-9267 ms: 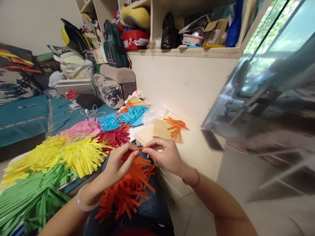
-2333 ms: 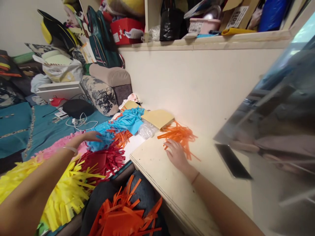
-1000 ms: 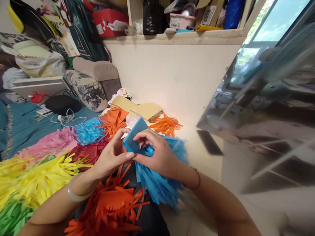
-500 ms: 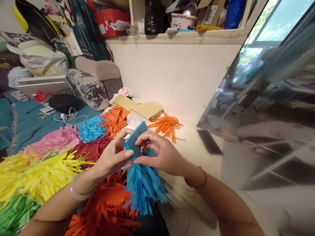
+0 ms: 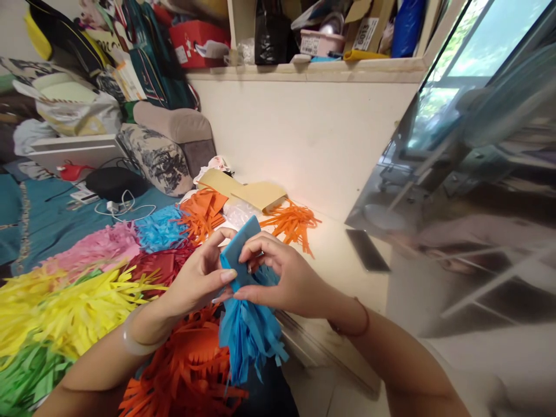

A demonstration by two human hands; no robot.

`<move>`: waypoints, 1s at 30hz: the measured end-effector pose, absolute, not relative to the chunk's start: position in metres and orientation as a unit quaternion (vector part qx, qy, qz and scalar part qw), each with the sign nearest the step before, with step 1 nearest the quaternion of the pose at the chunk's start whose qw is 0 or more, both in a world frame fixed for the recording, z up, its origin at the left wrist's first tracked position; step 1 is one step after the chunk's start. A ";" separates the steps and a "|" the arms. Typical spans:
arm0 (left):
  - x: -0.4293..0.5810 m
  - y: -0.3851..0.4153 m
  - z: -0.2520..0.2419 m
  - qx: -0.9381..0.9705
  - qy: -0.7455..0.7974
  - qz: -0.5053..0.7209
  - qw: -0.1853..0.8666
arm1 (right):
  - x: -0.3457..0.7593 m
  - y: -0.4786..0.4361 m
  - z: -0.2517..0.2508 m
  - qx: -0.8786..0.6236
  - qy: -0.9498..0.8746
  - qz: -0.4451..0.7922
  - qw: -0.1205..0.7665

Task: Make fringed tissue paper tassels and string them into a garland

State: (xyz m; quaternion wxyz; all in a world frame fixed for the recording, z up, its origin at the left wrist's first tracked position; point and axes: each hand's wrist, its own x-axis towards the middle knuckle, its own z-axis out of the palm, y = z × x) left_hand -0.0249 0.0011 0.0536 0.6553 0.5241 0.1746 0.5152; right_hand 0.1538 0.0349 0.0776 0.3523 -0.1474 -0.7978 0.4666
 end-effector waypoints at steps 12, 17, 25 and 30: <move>-0.026 -0.004 0.055 0.557 0.130 0.502 0.648 | 0.155 0.026 0.078 -0.138 -0.754 0.531 0.362; -0.025 -0.006 0.056 0.556 0.127 0.502 0.650 | 0.155 0.026 0.075 -0.128 -0.742 0.546 0.366; -0.026 -0.008 0.058 0.563 0.136 0.494 0.648 | 0.155 0.026 0.073 -0.116 -0.716 0.588 0.358; -0.028 -0.008 0.054 0.568 0.133 0.495 0.644 | 0.154 0.028 0.067 -0.094 -0.701 0.605 0.367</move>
